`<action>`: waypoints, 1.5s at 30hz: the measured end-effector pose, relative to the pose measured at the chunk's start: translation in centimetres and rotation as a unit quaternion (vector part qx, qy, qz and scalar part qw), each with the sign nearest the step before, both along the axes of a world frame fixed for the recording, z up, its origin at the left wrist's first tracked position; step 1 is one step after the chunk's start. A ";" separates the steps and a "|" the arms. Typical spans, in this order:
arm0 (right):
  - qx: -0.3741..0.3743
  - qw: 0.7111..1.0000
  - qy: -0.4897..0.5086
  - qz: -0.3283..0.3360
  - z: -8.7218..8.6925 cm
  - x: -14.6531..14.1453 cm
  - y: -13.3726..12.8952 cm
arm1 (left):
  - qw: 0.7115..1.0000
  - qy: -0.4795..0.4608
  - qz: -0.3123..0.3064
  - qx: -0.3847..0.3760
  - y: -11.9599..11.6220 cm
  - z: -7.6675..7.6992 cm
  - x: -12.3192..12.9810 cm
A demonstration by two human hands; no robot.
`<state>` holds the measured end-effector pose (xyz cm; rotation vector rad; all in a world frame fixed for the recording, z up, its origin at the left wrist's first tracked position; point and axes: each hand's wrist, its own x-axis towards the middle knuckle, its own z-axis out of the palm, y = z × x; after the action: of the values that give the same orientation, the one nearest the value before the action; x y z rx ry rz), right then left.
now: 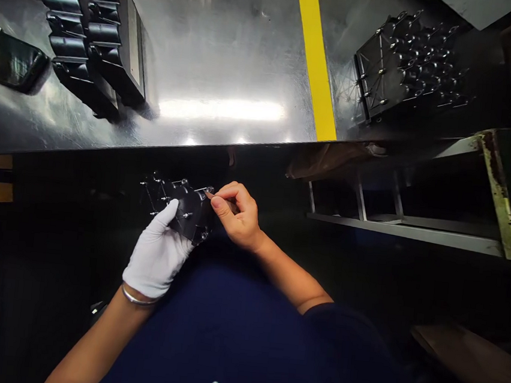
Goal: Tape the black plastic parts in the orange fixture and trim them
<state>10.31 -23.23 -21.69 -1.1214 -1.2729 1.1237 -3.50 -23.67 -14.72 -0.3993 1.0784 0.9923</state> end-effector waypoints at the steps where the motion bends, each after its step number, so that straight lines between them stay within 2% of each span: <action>1: 0.015 1.000 -0.007 -0.006 0.0 0.0 0.1 | 1.000 -0.002 -0.006 0.006 -0.1 -0.1 -0.1; 5: 0.032 0.998 -0.028 -0.041 -0.4 0.6 1.0 | 0.998 0.003 -0.056 0.040 -0.7 -0.4 -0.8; 9: -0.011 0.996 -0.019 -0.088 -0.8 1.7 1.6 | 0.995 0.003 -0.094 0.031 -1.5 -0.3 -1.5; 11: -0.010 0.999 -0.014 -0.052 -0.3 1.9 1.3 | 0.994 0.003 -0.101 0.041 -1.5 -0.3 -1.6; 14: 0.029 1.000 -0.004 0.006 0.9 1.9 0.6 | 0.994 -0.005 -0.094 0.051 -1.1 -0.5 -1.6; 17: 0.054 0.998 -0.007 0.015 1.7 1.6 0.4 | 0.997 -0.012 -0.070 0.039 -0.8 -0.7 -1.5; 21: 0.074 0.997 -0.006 0.019 2.0 1.7 0.3 | 0.998 -0.010 -0.061 0.029 -0.7 -0.5 -1.3; 26: 0.059 0.998 -0.021 0.026 1.9 1.7 0.2 | 0.997 0.012 -0.068 0.021 -0.7 -0.5 -1.3; 31: 0.030 0.999 -0.042 0.012 1.2 2.0 0.5 | 0.980 0.064 -0.159 0.097 -2.0 -1.0 -2.5; 33: 0.008 0.996 -0.061 0.058 1.4 2.5 0.5 | 0.964 0.092 -0.199 0.152 -2.4 -1.1 -3.2; 35: 0.026 0.984 -0.097 0.145 2.1 3.3 0.4 | 0.940 0.127 -0.232 0.216 -2.3 -1.1 -4.0; 38: 0.143 0.943 -0.150 0.260 3.4 4.1 0.3 | 0.907 0.167 -0.274 0.274 -1.6 -1.1 -5.0; 41: 0.236 0.901 -0.214 0.295 4.1 4.3 0.5 | 0.899 0.177 -0.292 0.275 -1.1 -1.1 -5.2; 45: 0.286 0.867 -0.269 0.306 4.1 4.1 0.9 | 0.915 0.137 -0.277 0.261 -1.4 -1.6 -4.5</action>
<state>14.42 -22.36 -17.54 -0.5831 -2.3345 0.7681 -8.02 -25.05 -16.27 0.4790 1.0400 0.7881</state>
